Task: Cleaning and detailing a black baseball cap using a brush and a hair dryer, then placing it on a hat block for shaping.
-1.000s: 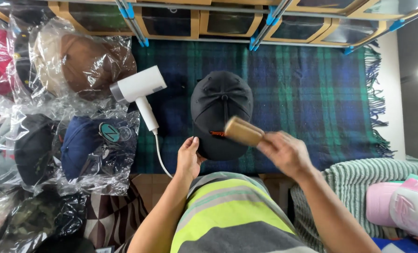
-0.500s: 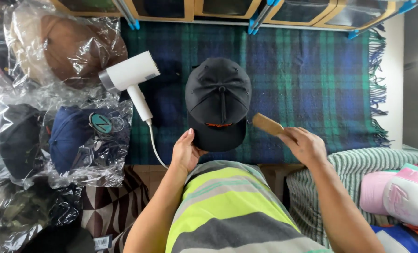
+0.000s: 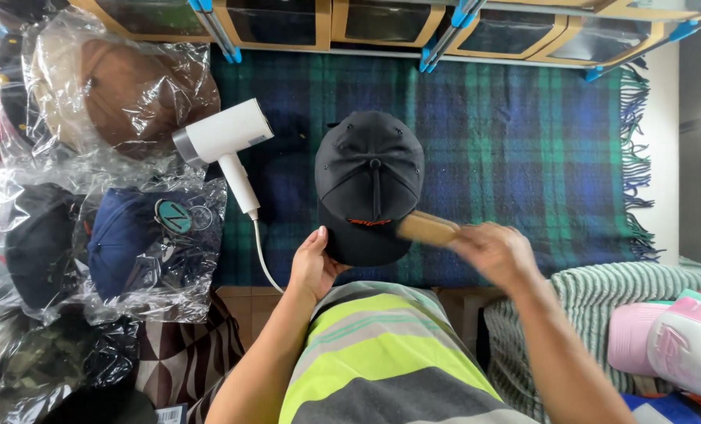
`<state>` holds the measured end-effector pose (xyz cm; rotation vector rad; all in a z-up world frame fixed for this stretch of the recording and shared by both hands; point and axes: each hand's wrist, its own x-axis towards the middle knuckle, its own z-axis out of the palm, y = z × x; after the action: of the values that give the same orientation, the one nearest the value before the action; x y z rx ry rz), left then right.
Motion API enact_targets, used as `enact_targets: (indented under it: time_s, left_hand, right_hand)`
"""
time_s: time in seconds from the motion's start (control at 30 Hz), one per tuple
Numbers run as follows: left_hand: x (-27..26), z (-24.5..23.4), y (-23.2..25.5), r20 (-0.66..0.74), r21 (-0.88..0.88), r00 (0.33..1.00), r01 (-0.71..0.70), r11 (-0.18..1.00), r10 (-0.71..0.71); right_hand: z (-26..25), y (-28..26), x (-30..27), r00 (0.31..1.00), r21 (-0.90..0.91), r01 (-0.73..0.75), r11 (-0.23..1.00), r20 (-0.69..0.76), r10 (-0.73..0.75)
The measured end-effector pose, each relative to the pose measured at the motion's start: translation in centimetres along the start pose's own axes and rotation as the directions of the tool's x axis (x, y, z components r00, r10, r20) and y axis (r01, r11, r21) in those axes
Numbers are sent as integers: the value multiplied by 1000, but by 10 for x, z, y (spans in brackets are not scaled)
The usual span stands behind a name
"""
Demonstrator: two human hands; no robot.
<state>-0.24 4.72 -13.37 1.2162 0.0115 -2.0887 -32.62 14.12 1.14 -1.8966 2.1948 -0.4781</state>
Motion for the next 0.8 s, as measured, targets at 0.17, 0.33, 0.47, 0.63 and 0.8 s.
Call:
enact_targets:
  time_s: [0.17, 0.33, 0.47, 0.63, 0.8]
  left_hand:
    - [2, 11, 6, -56, 24, 998, -37, 999, 38]
    - [-17, 18, 11, -32, 20, 999, -33, 999, 34]
    - [-18, 21, 6, -53, 26, 998, -31, 999, 32]
    - [-13, 15, 4, -49, 28, 999, -9, 1000, 10]
    - [-26, 25, 11, -89, 46, 995, -32, 998, 36]
  right_hand:
    - [39, -38, 17, 984, 213, 112, 971, 113, -138]
    - [14, 56, 9, 999, -216, -17, 976, -41, 9]
    - [25, -31, 7, 991, 89, 130, 988, 10, -131]
    - [2, -14, 30, 986, 61, 147, 987, 71, -151]
    - [-9, 14, 30, 982, -135, 150, 979, -97, -164]
